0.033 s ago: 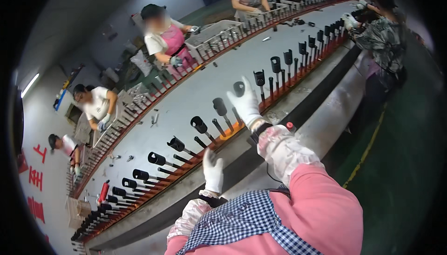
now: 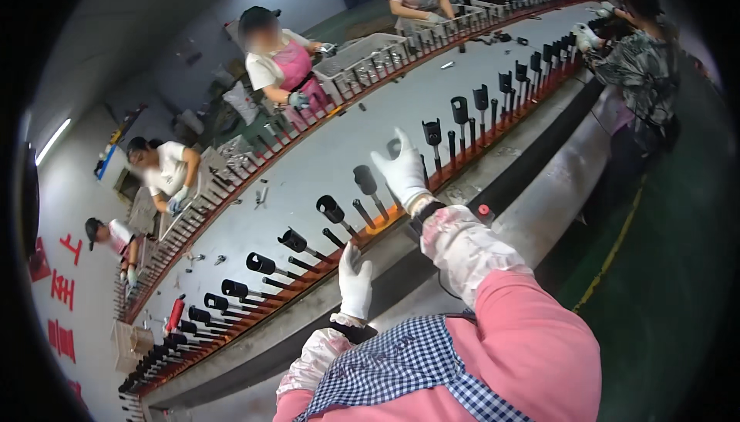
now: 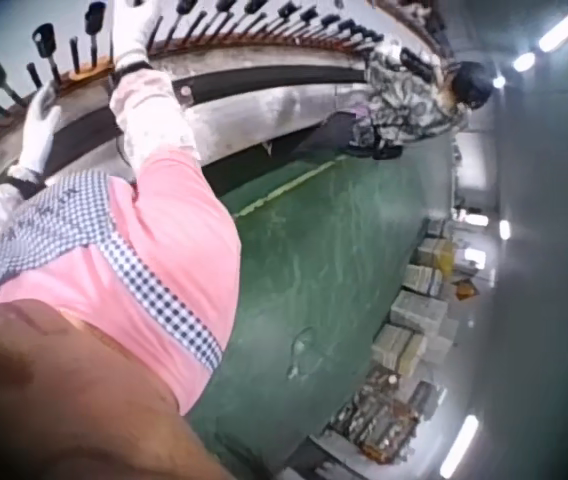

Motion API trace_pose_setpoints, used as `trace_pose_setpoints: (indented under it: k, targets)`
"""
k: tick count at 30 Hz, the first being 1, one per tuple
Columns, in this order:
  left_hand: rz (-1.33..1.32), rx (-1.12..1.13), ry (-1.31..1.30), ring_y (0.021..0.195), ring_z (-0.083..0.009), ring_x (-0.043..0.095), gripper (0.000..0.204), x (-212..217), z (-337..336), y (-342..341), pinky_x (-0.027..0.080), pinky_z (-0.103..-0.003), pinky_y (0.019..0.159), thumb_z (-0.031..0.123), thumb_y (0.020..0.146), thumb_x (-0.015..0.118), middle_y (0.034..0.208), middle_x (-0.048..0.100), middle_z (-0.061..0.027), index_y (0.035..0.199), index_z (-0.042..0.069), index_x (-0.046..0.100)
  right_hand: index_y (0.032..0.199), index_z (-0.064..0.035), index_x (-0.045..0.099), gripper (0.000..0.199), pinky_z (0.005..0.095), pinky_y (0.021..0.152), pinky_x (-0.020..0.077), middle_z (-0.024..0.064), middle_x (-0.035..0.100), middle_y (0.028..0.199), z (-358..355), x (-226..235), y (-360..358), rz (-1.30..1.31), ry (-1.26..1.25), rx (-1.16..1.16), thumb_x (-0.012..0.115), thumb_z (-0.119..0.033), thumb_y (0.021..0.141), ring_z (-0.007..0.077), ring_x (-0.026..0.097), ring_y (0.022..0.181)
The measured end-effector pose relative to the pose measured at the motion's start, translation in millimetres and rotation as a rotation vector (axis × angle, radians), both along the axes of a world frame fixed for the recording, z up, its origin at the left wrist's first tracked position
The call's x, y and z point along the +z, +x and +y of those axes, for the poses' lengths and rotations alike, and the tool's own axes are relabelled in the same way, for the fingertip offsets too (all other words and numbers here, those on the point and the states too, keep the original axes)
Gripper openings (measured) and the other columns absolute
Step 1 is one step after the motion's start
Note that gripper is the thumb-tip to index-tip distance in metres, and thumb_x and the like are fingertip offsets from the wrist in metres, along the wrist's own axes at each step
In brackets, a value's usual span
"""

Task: Manually assemble and place cylindrical plastic/rubber components onto a specialized assembly rack.

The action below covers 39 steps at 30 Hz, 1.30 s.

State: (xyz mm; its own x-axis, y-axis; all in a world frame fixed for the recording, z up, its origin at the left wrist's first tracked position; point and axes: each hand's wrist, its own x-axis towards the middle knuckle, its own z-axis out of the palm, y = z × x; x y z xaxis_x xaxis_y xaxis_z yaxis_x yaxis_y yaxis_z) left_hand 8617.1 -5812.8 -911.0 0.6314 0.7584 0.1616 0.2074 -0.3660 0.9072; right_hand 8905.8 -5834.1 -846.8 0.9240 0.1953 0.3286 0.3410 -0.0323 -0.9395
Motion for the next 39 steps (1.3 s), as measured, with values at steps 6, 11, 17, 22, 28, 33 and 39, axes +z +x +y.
trace_pose_setpoints:
  k: [6,11,17,22,28,33,39]
  targets:
    - [-0.313,0.146,-0.02,0.154,-0.0335,0.04,0.082,67.9,-0.4,102.9,0.034,-0.042,0.127,-0.003,0.096,0.067,0.166,0.038,-0.0256,0.166,-0.002,0.025,0.128,-0.0072,0.069,0.047,0.0382,0.087,0.0579,0.0131,0.075,0.1,9.4,-20.7,2.1,0.108,0.194,0.186,0.084,-0.027,0.088,0.0278,0.073,0.092]
    - [-0.279,0.3,-0.015,0.119,-0.0195,0.061,0.084,89.9,16.9,184.3,0.051,-0.033,0.104,0.002,0.092,0.08,0.137,0.062,-0.0128,0.164,0.003,0.037,0.123,-0.006,0.07,0.034,0.0446,0.093,0.0559,0.0209,0.075,0.108,-60.2,-79.4,9.0,0.161,0.027,0.496,0.07,-0.029,0.098,0.0408,0.072,0.105]
    - [-0.199,0.458,0.001,0.099,-0.0168,0.061,0.031,6.1,10.1,175.4,0.05,-0.033,0.092,-0.001,0.096,0.067,0.111,0.065,-0.0052,0.126,0.0,0.059,0.139,-0.0008,0.062,0.051,0.0409,0.114,0.048,0.0194,0.066,0.139,-103.9,-118.5,98.1,0.009,0.036,0.088,0.079,-0.011,0.092,0.0342,0.063,0.13]
    - [-0.134,0.202,-0.134,0.144,-0.0297,0.052,0.064,-35.6,-74.6,198.8,0.038,-0.038,0.122,-0.002,0.097,0.063,0.154,0.053,-0.0199,0.157,-0.004,0.042,0.147,-0.0043,0.057,0.07,0.0422,0.106,0.0534,0.0193,0.07,0.131,-81.8,-35.1,180.1,-0.201,0.166,0.021,0.087,-0.02,0.086,0.0329,0.068,0.12]
    - [-0.363,0.284,0.066,0.146,-0.0289,0.05,0.081,57.6,-81.7,335.5,0.042,-0.039,0.119,-0.004,0.098,0.067,0.16,0.046,-0.023,0.167,-0.002,0.026,0.131,-0.0082,0.067,0.05,0.043,0.086,0.0589,0.0174,0.076,0.105,-51.4,-80.6,186.5,0.208,-0.031,0.279,0.083,-0.032,0.09,0.0373,0.074,0.099]
    - [-0.38,0.367,0.016,0.101,-0.0137,0.064,0.069,18.1,-30.3,367.1,0.055,-0.03,0.09,0.0,0.094,0.079,0.118,0.067,-0.0077,0.156,0.006,0.048,0.132,-0.0044,0.068,0.039,0.038,0.106,0.0533,0.0162,0.075,0.12,-125.1,-138.6,176.9,0.148,0.23,0.404,0.076,-0.016,0.097,0.0288,0.071,0.118]
    - [-0.217,0.359,0.005,0.147,-0.029,0.047,0.071,-63.2,-93.5,351.8,0.035,-0.038,0.124,0.003,0.096,0.068,0.158,0.048,-0.0226,0.159,-0.006,0.037,0.142,-0.0005,0.06,0.056,0.0426,0.113,0.049,0.0187,0.067,0.138,-179.0,-100.4,305.1,-0.144,0.177,-0.075,0.081,-0.011,0.092,0.0343,0.064,0.129]
